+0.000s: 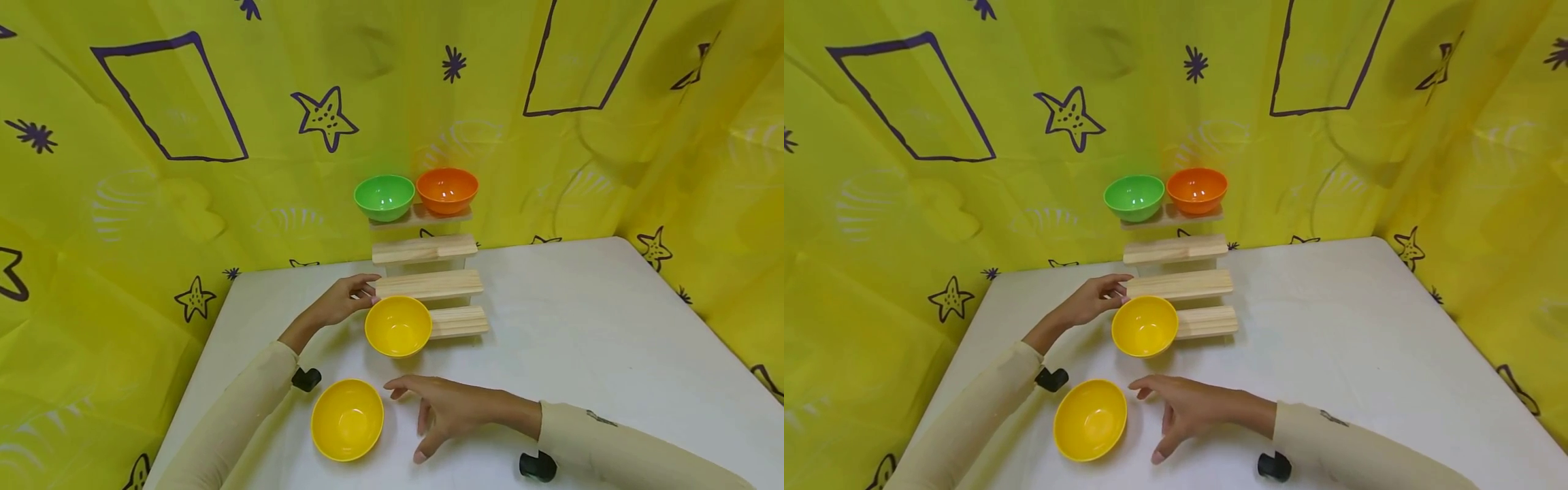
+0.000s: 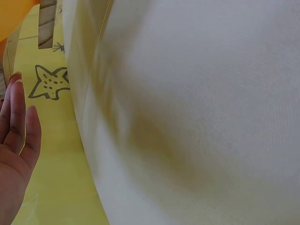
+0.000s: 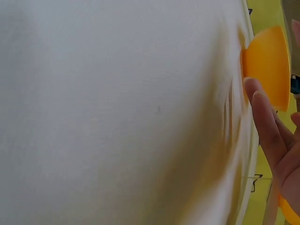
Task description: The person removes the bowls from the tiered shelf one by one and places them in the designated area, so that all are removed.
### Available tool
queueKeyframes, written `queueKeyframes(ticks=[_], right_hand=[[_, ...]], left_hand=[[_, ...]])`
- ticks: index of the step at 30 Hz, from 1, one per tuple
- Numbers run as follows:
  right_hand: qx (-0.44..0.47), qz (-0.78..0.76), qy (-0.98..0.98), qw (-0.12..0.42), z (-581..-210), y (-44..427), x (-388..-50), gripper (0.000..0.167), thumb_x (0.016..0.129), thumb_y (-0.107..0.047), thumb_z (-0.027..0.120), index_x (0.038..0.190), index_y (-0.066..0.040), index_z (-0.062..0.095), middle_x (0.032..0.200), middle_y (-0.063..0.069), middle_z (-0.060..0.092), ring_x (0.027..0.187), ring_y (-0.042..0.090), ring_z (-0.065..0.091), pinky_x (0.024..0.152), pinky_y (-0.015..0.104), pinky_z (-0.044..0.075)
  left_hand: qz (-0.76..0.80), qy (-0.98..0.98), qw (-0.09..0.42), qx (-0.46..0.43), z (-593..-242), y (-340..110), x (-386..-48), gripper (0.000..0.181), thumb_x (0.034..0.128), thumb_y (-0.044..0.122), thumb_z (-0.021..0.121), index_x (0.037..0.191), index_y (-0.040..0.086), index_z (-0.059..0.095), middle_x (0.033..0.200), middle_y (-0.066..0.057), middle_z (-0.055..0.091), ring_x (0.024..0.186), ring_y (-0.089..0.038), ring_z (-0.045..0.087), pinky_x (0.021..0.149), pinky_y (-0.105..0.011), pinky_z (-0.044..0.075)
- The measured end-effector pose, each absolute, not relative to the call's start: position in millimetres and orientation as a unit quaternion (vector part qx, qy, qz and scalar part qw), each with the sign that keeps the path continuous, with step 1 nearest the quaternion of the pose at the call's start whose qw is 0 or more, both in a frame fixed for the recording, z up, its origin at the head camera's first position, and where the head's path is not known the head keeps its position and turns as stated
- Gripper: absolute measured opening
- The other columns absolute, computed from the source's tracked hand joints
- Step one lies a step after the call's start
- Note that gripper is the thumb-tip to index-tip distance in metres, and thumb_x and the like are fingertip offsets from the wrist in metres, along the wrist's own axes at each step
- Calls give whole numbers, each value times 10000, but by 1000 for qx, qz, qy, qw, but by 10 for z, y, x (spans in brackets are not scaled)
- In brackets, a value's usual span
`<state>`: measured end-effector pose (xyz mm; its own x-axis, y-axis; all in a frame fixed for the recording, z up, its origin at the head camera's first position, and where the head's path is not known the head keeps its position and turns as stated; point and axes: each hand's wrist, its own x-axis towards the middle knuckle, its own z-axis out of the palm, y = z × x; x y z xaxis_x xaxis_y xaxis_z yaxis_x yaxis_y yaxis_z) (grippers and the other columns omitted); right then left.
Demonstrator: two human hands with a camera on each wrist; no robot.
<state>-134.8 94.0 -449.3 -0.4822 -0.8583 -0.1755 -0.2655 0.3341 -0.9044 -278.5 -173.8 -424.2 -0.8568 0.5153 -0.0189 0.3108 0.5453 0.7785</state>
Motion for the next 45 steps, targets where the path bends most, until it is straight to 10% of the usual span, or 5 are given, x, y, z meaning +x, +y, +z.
queueKeyframes(ticks=[15, 30, 45], right_hand=[[-412, -442, 711, 360, -4300, 1431, -1456, 651, 836, -265, 834, 1392, -114, 530, 1350, 154, 559, 828, 55, 687, 761, 281, 586], [-354, -499, 777, 148, -4153, 1667, -1590, 535, 897, -192, 775, 1368, -120, 533, 1254, 206, 577, 729, 125, 682, 673, 312, 582], [-277, -532, 796, 81, -4255, 1545, -1727, 818, 842, -165, 825, 1497, -82, 342, 1347, 183, 475, 672, 149, 672, 625, 304, 565]], left_hand=[[419, 867, 129, 236, -4114, -1699, -2704, 517, 995, 145, 641, 1469, 14, 481, 1201, -210, 662, 1055, -308, 646, 928, -412, 541], [419, 866, 134, 240, -3861, -1648, -2533, 505, 996, 93, 624, 1453, -54, 466, 1188, -249, 653, 1038, -334, 639, 903, -393, 536], [417, 869, 131, 231, -4212, -1716, -2761, 540, 998, 130, 632, 1489, 1, 447, 1222, -229, 651, 1059, -330, 633, 891, -381, 526]])
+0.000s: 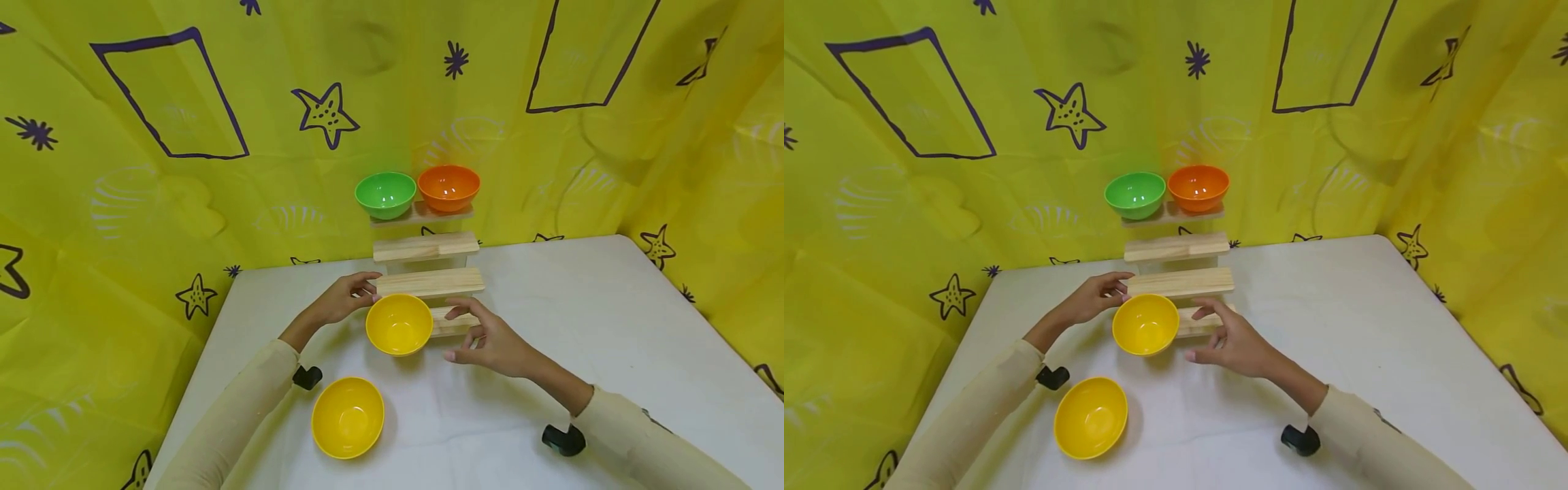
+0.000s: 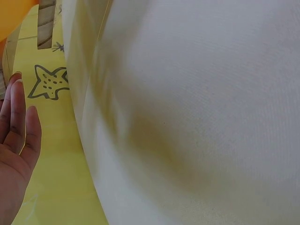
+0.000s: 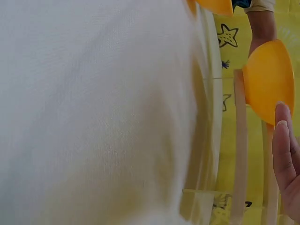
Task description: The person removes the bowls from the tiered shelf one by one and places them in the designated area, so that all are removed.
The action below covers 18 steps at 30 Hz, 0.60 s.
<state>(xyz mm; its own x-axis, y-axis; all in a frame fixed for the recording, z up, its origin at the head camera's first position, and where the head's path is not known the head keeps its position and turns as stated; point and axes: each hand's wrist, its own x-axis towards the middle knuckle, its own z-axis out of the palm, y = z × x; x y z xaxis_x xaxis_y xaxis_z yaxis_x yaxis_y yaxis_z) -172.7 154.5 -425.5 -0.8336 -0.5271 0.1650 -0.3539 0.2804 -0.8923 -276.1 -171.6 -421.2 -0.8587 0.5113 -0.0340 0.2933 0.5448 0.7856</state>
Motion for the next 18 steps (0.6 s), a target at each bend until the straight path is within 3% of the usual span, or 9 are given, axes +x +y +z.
queueKeyframes(ticks=[8, 18], right_hand=[[-263, -538, 794, 104, -4345, 1427, -1791, 954, 808, -231, 862, 1537, -118, 257, 1445, 200, 410, 699, 190, 694, 635, 311, 569], [-252, -548, 790, 108, -4397, 1309, -1832, 991, 792, -232, 876, 1552, -137, 246, 1472, 233, 409, 678, 186, 688, 572, 291, 550]], left_hand=[[426, 865, 128, 233, -4229, -1739, -2769, 528, 987, 179, 659, 1473, 58, 492, 1202, -183, 670, 1036, -281, 637, 877, -359, 521], [422, 865, 123, 242, -4227, -1739, -2770, 518, 989, 157, 652, 1469, 47, 492, 1194, -188, 679, 1035, -278, 645, 896, -365, 529]])
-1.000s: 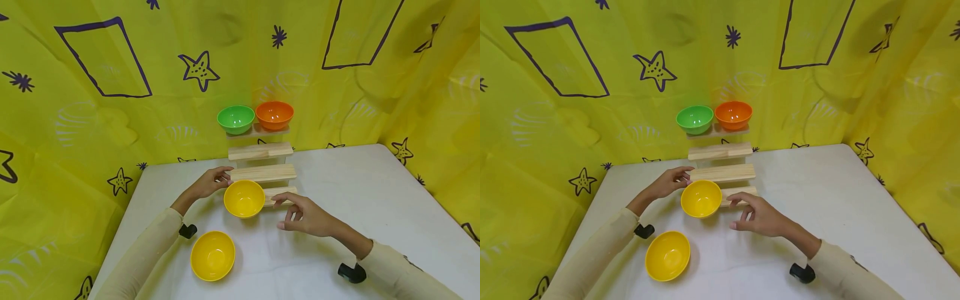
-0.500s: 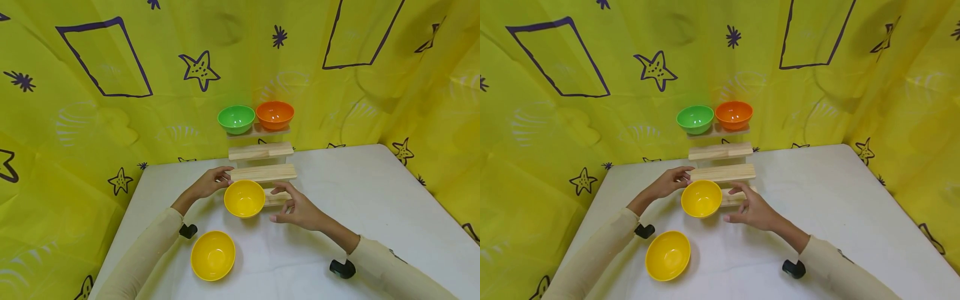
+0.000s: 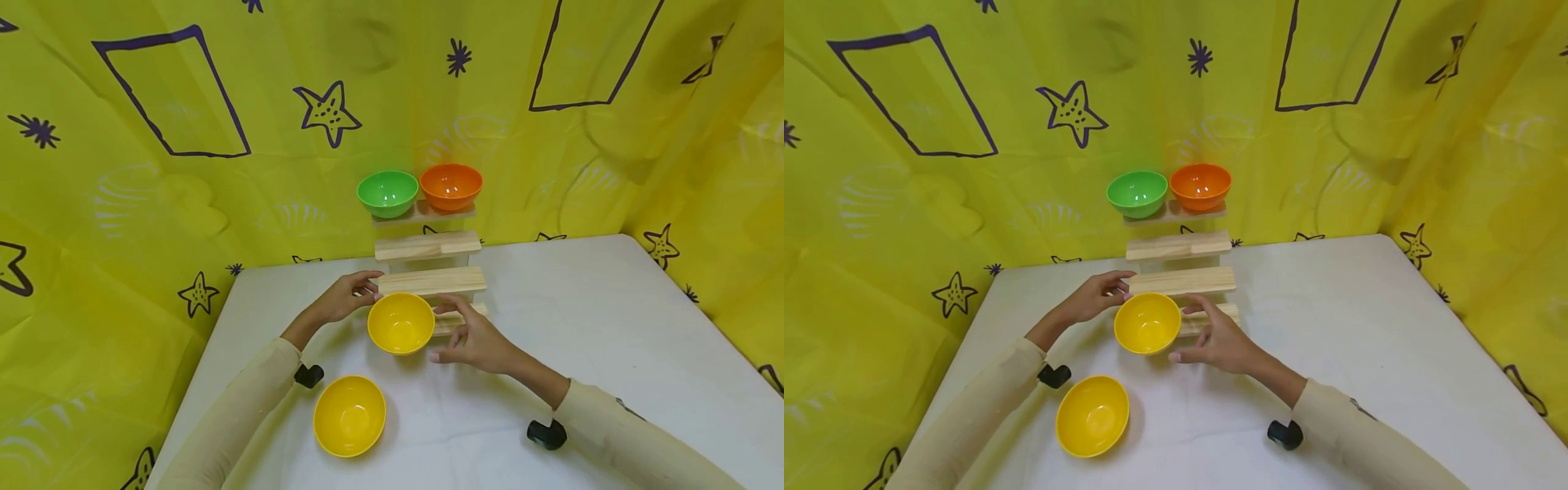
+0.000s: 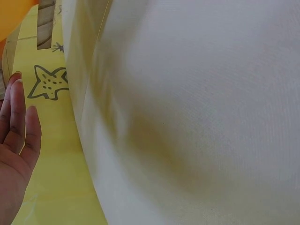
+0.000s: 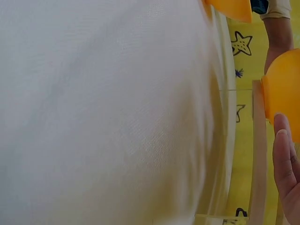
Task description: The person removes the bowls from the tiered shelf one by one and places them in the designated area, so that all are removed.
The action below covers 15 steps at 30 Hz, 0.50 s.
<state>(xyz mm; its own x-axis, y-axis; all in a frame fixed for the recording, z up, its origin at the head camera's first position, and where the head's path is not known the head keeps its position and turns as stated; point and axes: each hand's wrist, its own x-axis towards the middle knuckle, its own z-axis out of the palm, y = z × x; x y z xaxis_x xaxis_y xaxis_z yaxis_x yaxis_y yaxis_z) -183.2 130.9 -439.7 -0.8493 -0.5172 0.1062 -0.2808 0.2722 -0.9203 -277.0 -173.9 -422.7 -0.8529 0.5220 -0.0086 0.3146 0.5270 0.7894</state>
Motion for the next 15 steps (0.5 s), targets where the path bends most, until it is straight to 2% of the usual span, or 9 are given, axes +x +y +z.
queueKeyframes(ticks=[6, 15], right_hand=[[-236, -548, 793, 121, -4435, 1238, -1855, 1057, 763, -313, 895, 1570, -218, 218, 1497, 221, 382, 685, 196, 697, 586, 322, 563], [-229, -548, 796, 120, -4440, 1123, -1868, 1133, 752, -352, 899, 1597, -208, 158, 1537, 244, 324, 706, 203, 681, 632, 316, 563]], left_hand=[[428, 862, 127, 239, -4250, -1744, -2781, 527, 991, 165, 651, 1474, 41, 482, 1204, -193, 671, 1056, -285, 645, 912, -377, 528], [430, 862, 128, 237, -4252, -1736, -2780, 530, 994, 177, 648, 1478, 45, 477, 1210, -192, 669, 1073, -295, 645, 937, -403, 529]])
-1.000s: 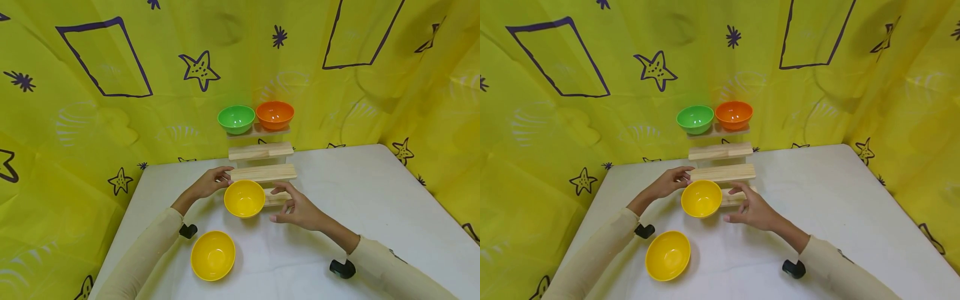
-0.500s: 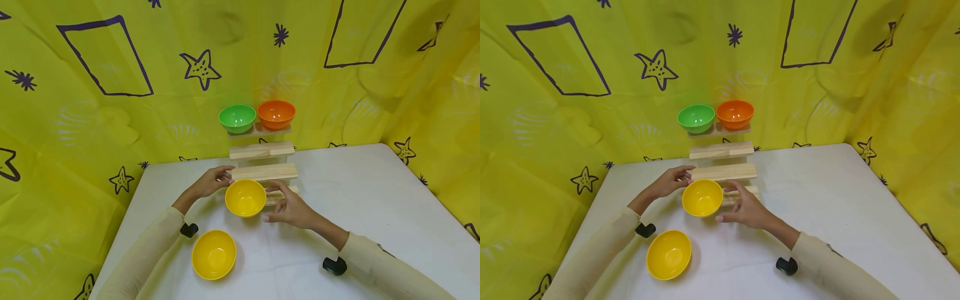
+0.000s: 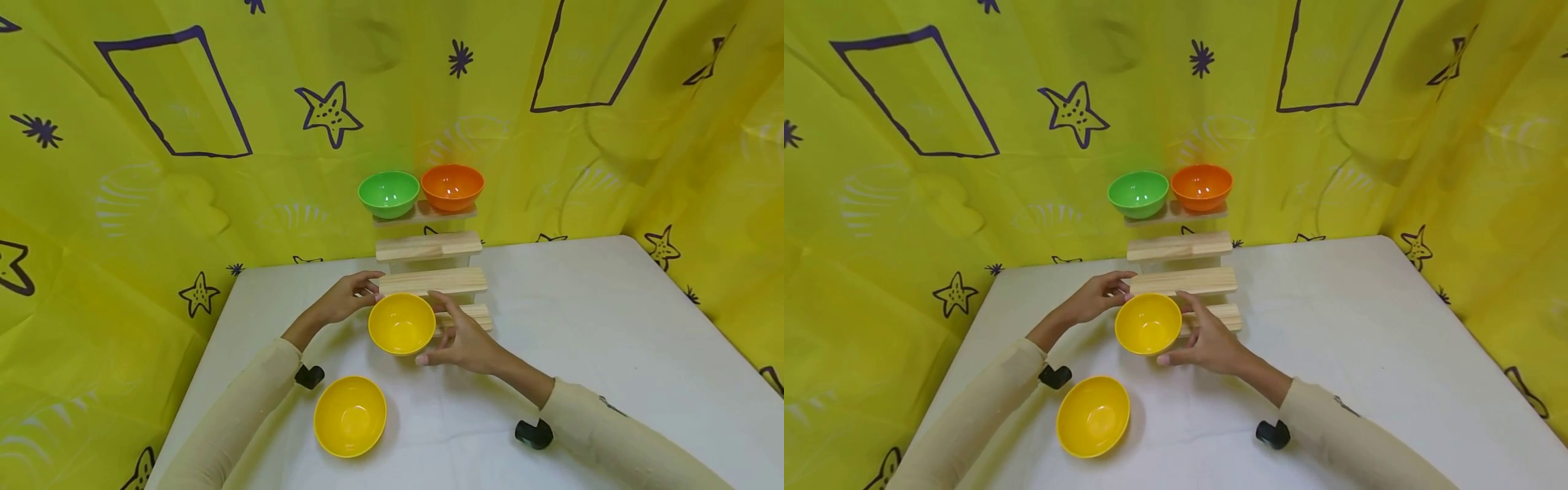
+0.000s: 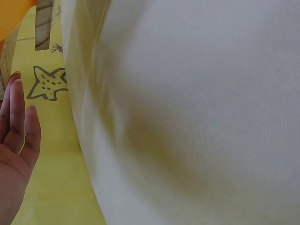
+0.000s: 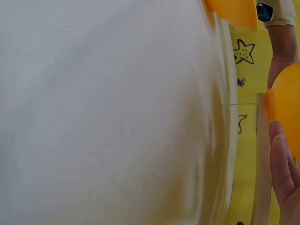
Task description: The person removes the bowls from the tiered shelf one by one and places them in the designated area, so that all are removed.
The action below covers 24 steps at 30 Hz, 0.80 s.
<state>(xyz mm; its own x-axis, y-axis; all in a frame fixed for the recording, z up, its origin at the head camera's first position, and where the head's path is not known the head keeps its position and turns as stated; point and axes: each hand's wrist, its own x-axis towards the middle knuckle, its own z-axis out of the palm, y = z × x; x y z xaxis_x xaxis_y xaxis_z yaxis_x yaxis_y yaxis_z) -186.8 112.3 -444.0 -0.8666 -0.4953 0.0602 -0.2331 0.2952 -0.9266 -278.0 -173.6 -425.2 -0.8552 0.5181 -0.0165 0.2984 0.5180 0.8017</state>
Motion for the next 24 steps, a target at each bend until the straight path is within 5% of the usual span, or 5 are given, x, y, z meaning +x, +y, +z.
queueKeyframes(ticks=[9, 17, 24], right_hand=[[-229, -570, 778, 129, -4462, 1005, -1894, 1225, 729, -364, 913, 1614, -161, 92, 1606, 170, 278, 915, 220, 681, 838, 310, 571], [-218, -546, 801, 113, -4458, 917, -1881, 1225, 710, -388, 923, 1611, -161, 124, 1581, 150, 350, 1333, 340, 485, 1141, 615, 321], [-208, -554, 798, 112, -4462, 871, -1878, 1237, 688, -409, 931, 1604, -161, 137, 1512, 121, 427, 1315, 312, 495, 1148, 578, 336]], left_hand=[[430, 862, 128, 237, -4248, -1738, -2779, 527, 994, 182, 648, 1476, 51, 480, 1204, -185, 673, 1058, -284, 649, 917, -379, 529], [435, 858, 131, 241, -4257, -1750, -2759, 520, 997, 175, 644, 1471, 37, 481, 1205, -199, 670, 1054, -294, 654, 901, -382, 541], [430, 860, 130, 239, -4272, -1755, -2786, 525, 1000, 199, 641, 1480, 63, 478, 1209, -175, 673, 1054, -267, 652, 905, -365, 539]])
